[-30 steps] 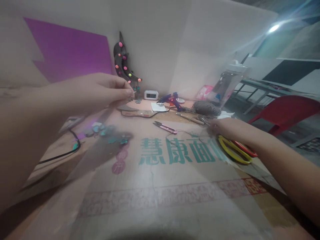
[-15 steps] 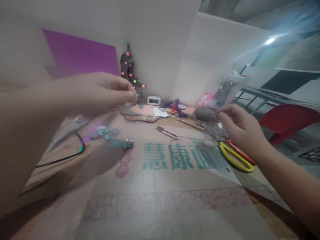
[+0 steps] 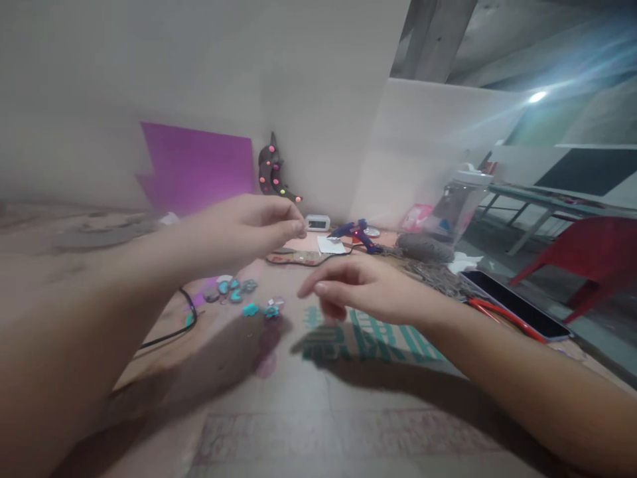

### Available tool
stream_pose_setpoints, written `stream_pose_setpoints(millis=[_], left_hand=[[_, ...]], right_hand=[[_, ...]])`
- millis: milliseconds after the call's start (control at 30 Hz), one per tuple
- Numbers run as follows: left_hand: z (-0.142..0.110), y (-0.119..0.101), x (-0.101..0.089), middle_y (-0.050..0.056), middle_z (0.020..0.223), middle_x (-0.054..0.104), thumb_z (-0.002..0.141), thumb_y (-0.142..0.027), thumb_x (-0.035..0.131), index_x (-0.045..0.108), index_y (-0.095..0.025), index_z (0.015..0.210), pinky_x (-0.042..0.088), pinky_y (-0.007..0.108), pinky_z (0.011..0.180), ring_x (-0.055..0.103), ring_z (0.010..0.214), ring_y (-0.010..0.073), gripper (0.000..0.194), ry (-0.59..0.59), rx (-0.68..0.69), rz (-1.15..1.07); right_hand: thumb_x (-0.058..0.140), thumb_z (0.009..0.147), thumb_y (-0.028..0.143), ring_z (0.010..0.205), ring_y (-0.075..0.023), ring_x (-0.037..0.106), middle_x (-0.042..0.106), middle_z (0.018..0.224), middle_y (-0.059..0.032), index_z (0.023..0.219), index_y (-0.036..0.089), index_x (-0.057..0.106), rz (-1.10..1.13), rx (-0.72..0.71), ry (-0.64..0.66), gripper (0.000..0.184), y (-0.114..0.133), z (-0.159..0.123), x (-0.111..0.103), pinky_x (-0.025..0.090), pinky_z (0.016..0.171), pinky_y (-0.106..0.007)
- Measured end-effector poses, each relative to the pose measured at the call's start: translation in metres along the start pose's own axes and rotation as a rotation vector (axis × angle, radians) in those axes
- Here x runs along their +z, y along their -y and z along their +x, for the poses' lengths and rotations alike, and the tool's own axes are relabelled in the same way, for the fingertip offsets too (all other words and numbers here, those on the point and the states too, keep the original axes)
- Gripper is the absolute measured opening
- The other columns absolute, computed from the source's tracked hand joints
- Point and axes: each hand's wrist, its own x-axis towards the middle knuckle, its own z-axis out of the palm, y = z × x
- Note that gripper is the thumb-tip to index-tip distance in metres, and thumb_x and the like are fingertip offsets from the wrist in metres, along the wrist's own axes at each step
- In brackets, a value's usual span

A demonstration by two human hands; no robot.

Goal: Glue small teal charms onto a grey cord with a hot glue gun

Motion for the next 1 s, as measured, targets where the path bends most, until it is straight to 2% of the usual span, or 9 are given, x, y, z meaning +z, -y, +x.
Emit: stream_pose_setpoints(millis=[167, 267, 333, 400, 467, 533, 633, 767, 1000], left_hand=[[0.006, 0.012, -0.003, -0.001, 0.069, 0.058, 0.086, -0.052, 0.058, 0.067, -0.023, 0.089, 0.031, 0.024, 0.048, 0.047, 0.054, 0.0127, 0.031, 0.007, -0.089, -0.073], [0.004, 0.005, 0.003, -0.002, 0.065, 0.053, 0.089, -0.048, 0.057, 0.063, -0.021, 0.083, 0.032, 0.023, 0.048, 0.045, 0.051, 0.0111, 0.028, 0.037, -0.037, -0.261], [0.0, -0.004, 0.01, -0.002, 0.062, 0.052, 0.091, -0.043, 0.056, 0.061, -0.021, 0.082, 0.037, 0.023, 0.052, 0.048, 0.054, 0.0111, 0.025, 0.042, 0.047, -0.395], [-0.004, -0.013, 0.015, -0.002, 0.061, 0.052, 0.092, -0.044, 0.054, 0.06, -0.02, 0.081, 0.039, 0.022, 0.053, 0.049, 0.055, 0.0111, 0.027, 0.09, 0.094, -0.439], [-0.007, -0.017, 0.018, -0.001, 0.063, 0.055, 0.094, -0.045, 0.052, 0.061, -0.02, 0.082, 0.039, 0.022, 0.054, 0.051, 0.057, 0.0113, 0.03, 0.12, 0.114, -0.417], [-0.006, -0.016, 0.018, 0.0, 0.066, 0.058, 0.094, -0.047, 0.053, 0.062, -0.019, 0.084, 0.038, 0.022, 0.053, 0.051, 0.058, 0.0114, 0.031, 0.128, 0.117, -0.349], [-0.002, -0.012, 0.017, 0.0, 0.068, 0.059, 0.093, -0.046, 0.054, 0.063, -0.019, 0.085, 0.038, 0.021, 0.051, 0.052, 0.058, 0.011, 0.03, 0.118, 0.087, -0.293], [0.001, -0.009, 0.017, -0.001, 0.067, 0.06, 0.092, -0.045, 0.055, 0.062, -0.018, 0.084, 0.041, 0.021, 0.055, 0.055, 0.06, 0.0115, 0.029, 0.077, 0.052, -0.351], [0.0, -0.01, 0.018, 0.002, 0.089, 0.073, 0.086, -0.047, 0.063, 0.072, -0.023, 0.088, 0.047, 0.028, 0.072, 0.066, 0.087, 0.0202, 0.025, 0.12, 0.025, -0.26]], right_hand=[[0.056, 0.094, 0.03, 0.056, -0.0088, 0.055, 0.06, 0.062, 0.0023, 0.095, 0.017, 0.07, -0.049, -0.072, -0.199, 0.019, 0.01, -0.026, -0.019, 0.046, 0.052, -0.021], [0.06, 0.091, 0.026, 0.067, -0.0092, 0.06, 0.067, 0.114, -0.0073, 0.119, 0.02, 0.061, 0.003, -0.119, -0.346, 0.028, 0.005, -0.025, -0.011, 0.052, 0.058, -0.024], [0.063, 0.088, 0.023, 0.072, -0.0088, 0.061, 0.045, 0.148, -0.0114, 0.137, 0.026, 0.047, 0.045, -0.122, -0.306, 0.052, -0.002, -0.018, 0.0, 0.053, 0.062, -0.026], [0.065, 0.087, 0.021, 0.074, -0.0082, 0.06, 0.036, 0.154, -0.0118, 0.145, 0.03, 0.037, 0.129, -0.143, -0.208, 0.065, -0.008, -0.011, 0.009, 0.054, 0.065, -0.027], [0.064, 0.088, 0.022, 0.074, -0.0096, 0.061, 0.053, 0.138, -0.0111, 0.146, 0.028, 0.036, 0.26, -0.189, -0.085, 0.064, -0.01, -0.008, 0.013, 0.054, 0.068, -0.027], [0.061, 0.092, 0.024, 0.069, -0.0105, 0.06, 0.067, 0.099, -0.0047, 0.142, 0.023, 0.042, 0.359, -0.193, 0.002, 0.054, -0.007, -0.009, 0.01, 0.052, 0.064, -0.026], [0.057, 0.095, 0.025, 0.052, -0.0074, 0.047, 0.05, 0.059, 0.0065, 0.121, 0.017, 0.061, 0.391, -0.158, -0.035, 0.027, -0.001, -0.016, -0.002, 0.04, 0.051, -0.02], [0.059, 0.094, 0.028, 0.047, -0.0058, 0.035, 0.041, 0.052, 0.0081, 0.095, 0.017, 0.068, 0.328, -0.138, -0.203, 0.015, 0.003, -0.023, -0.018, 0.029, 0.045, -0.019], [0.06, 0.093, 0.037, 0.05, -0.0081, 0.042, 0.045, 0.054, 0.0066, 0.106, 0.018, 0.067, 0.001, -0.096, -0.439, 0.024, 0.006, -0.024, -0.022, 0.035, 0.046, -0.02]])
